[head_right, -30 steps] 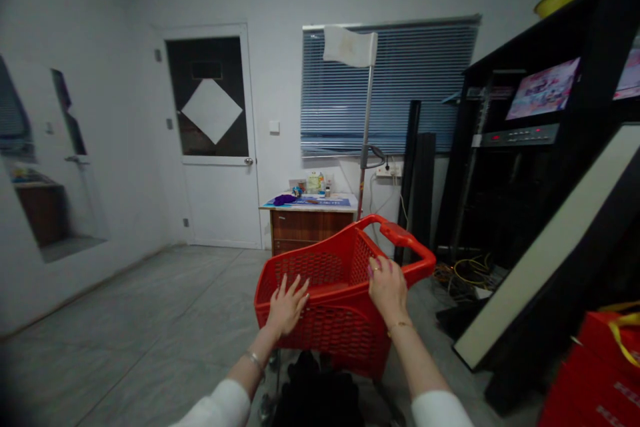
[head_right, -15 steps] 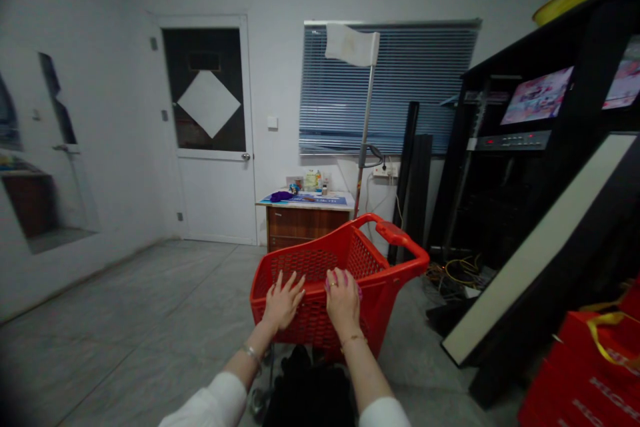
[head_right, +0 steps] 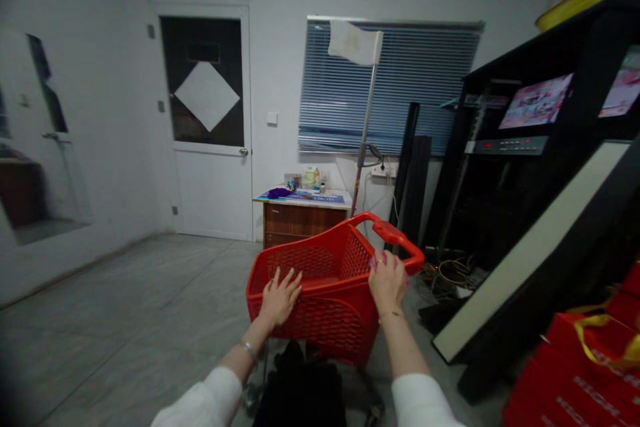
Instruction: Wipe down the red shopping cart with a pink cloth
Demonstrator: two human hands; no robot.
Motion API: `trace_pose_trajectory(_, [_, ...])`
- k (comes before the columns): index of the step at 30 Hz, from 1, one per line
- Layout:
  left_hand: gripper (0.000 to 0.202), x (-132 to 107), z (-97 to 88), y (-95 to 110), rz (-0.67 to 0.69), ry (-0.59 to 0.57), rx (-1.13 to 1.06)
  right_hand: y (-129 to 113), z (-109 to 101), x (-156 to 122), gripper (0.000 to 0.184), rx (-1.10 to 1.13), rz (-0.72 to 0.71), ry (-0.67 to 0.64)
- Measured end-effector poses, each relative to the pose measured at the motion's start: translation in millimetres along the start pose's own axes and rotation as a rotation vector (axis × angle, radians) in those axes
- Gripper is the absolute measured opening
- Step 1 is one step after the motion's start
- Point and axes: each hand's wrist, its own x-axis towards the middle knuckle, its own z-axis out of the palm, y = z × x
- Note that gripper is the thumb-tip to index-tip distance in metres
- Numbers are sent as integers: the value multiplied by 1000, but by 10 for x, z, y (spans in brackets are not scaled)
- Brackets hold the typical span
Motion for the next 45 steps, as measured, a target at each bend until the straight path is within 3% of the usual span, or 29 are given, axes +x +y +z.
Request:
trace_pose_trajectory(5, [48, -19, -5, -15, 6, 11, -13, -884, 40, -468, 32, 113, -196, -120])
trace_pose_trajectory(8, [48, -18, 10, -63, 16, 7, -17, -1053, 44, -533, 33, 157, -241, -184])
trace_pose_trajectory(10, [48, -16, 15, -91, 23, 8, -17, -899, 31, -444, 32, 149, -250, -196])
trace_pose_trajectory(13, [48, -13, 19, -98, 28, 11, -17, -383, -2, -188, 32, 96, -206, -145])
trace_pose_trajectory(16, [48, -6, 33, -69, 27, 11, -16, 138, -31, 58, 33, 50, -76, -44])
trace_pose_trajectory(18, [48, 1, 47, -48, 22, 12, -12, 299, -37, 131, 34, 41, -3, 7])
trace_pose_trajectory(21, [48, 7, 61, -30, 12, 19, -5, 152, -19, 38, 33, 37, -7, 28])
trace_pose_trajectory(27, [48, -4, 47, -33, 1, 13, -14, -850, 79, -508, 32, 114, -193, -62])
trace_pose_trajectory(30, [48, -8, 46, -52, -1, 12, -17, -1071, 107, -622, 34, 162, -228, -94])
trace_pose_trajectory(32, [48, -7, 54, -71, 5, 7, -26, -967, 105, -573, 34, 184, -266, -111])
trace_pose_trajectory(34, [48, -3, 67, -88, 17, 4, -38, -684, 90, -437, 33, 184, -288, -113])
trace_pose_trajectory(38, [48, 8, 91, -83, 22, 9, -57, 37, 61, -70, 32, 97, -181, -33])
trace_pose_trajectory(40, [48, 10, 97, -68, 20, 14, -54, 245, 60, 44, 33, 69, -107, 29])
trace_pose_trajectory(42, [48, 9, 102, -54, 15, 21, -48, 253, 68, 54, 32, 64, -70, 64])
trace_pose_trajectory(45, [48, 4, 108, -46, 7, 21, -42, -93, 85, -120, 31, 79, -80, 23])
